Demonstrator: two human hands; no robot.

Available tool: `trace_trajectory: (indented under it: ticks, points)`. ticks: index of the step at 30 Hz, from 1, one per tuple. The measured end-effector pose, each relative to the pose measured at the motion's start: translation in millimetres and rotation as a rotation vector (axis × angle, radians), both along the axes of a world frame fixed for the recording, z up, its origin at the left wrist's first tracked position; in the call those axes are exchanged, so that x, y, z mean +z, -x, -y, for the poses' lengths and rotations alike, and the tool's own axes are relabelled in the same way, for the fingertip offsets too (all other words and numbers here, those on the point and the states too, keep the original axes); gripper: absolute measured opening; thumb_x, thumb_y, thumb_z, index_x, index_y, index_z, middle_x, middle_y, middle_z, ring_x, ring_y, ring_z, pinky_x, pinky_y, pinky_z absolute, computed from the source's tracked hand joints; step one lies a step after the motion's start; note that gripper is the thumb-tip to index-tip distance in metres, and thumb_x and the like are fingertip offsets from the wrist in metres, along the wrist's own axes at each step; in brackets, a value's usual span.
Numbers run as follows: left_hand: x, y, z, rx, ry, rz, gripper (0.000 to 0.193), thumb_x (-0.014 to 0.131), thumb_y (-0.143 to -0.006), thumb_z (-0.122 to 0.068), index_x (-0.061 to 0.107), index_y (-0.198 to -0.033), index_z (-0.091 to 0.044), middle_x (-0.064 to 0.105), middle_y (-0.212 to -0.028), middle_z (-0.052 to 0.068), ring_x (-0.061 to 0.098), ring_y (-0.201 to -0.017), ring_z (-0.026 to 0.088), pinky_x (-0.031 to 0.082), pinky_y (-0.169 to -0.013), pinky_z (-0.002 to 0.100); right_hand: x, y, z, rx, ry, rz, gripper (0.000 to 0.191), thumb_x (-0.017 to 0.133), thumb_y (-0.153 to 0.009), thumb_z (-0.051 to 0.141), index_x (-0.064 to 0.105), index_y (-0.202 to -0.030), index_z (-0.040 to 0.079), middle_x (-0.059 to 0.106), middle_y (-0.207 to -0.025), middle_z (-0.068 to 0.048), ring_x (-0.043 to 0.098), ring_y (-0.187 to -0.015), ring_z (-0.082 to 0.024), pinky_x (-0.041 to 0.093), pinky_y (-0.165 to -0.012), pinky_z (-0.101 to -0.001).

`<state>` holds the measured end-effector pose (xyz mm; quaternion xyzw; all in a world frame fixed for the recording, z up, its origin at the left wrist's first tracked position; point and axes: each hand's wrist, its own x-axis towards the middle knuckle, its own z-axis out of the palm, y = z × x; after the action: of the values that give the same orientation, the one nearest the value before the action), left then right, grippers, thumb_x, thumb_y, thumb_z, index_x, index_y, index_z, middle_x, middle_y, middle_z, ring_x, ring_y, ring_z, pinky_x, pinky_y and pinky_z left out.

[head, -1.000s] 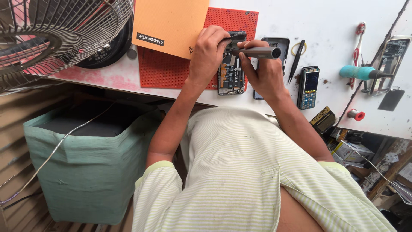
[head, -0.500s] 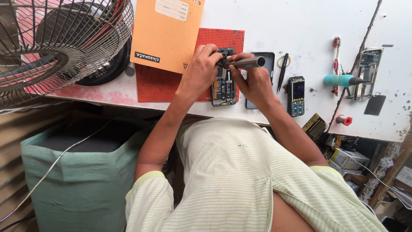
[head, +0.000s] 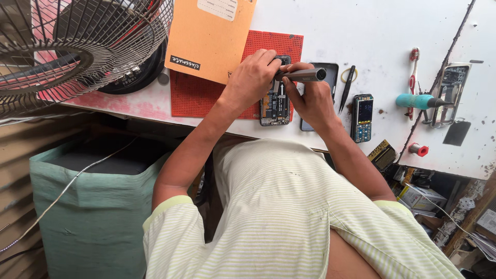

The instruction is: The person repairs a smartphone at a workbench. They use a screwdriver to unscrew and pry open the phone's back cover, work on the internal components, lift the midframe with a pry tool, and then hold and press the disassembled phone while checking its parts.

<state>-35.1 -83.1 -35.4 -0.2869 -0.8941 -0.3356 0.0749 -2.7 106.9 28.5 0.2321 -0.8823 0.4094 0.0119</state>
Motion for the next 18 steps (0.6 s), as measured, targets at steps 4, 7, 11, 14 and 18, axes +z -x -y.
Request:
trace_trajectory:
  ticks: [4, 7, 11, 14, 18]
  points:
    - [-3.3, 4.1, 0.3, -0.018, -0.005, -0.089, 0.03, 0.068, -0.083, 0.001, 0.062, -0.112, 0.002, 0.065, -0.108, 0.013, 0.063, -0.106, 0.028, 0.054, -0.094, 0.038, 0.0, 1.3, 1.0, -0.001, -0.023, -0.01, 0.015, 0.068, -0.105, 0.001, 0.059, -0.116, -0.002, 0.069, -0.121, -0.013, 0.075, -0.092, -0.028, 0.059, -0.076, -0.0383]
    - [-5.4, 8.1, 3.7, -0.069, 0.029, -0.018, 0.03, 0.069, -0.085, 0.002, 0.06, -0.113, -0.001, 0.064, -0.101, 0.011, 0.064, -0.102, 0.027, 0.055, -0.092, 0.039, 0.5, 1.6, 0.1, 0.011, 0.002, -0.029, 0.017, 0.069, -0.107, 0.002, 0.057, -0.118, -0.002, 0.068, -0.122, -0.011, 0.075, -0.101, -0.029, 0.06, -0.083, -0.0389]
    - [-5.6, 10.3, 5.0, -0.081, 0.032, -0.047, 0.04, 0.072, -0.084, -0.002, 0.055, -0.12, -0.004, 0.063, -0.098, 0.009, 0.064, -0.096, 0.027, 0.055, -0.087, 0.039, -1.1, 0.9, 0.8, -0.015, 0.016, 0.005, 0.018, 0.069, -0.107, 0.001, 0.057, -0.119, -0.002, 0.068, -0.122, -0.013, 0.077, -0.103, -0.027, 0.061, -0.085, -0.037]
    - [-5.4, 9.9, 5.1, -0.107, 0.046, -0.097, 0.048, 0.074, -0.086, -0.004, 0.05, -0.128, -0.004, 0.061, -0.096, 0.008, 0.063, -0.092, 0.026, 0.054, -0.085, 0.039, -3.3, 0.7, 0.7, -0.043, -0.008, -0.003, 0.019, 0.07, -0.105, 0.001, 0.058, -0.119, -0.002, 0.068, -0.12, -0.015, 0.077, -0.102, -0.027, 0.062, -0.084, -0.0365]
    - [-7.8, 13.5, 9.3, -0.173, 0.15, -0.145, 0.058, 0.078, -0.082, -0.007, 0.046, -0.13, -0.005, 0.06, -0.093, 0.008, 0.063, -0.088, 0.026, 0.053, -0.079, 0.04, -6.4, -0.4, -0.5, -0.055, 0.084, -0.002, 0.021, 0.068, -0.109, 0.0, 0.056, -0.125, -0.003, 0.067, -0.122, -0.015, 0.076, -0.109, -0.025, 0.066, -0.094, -0.0365]
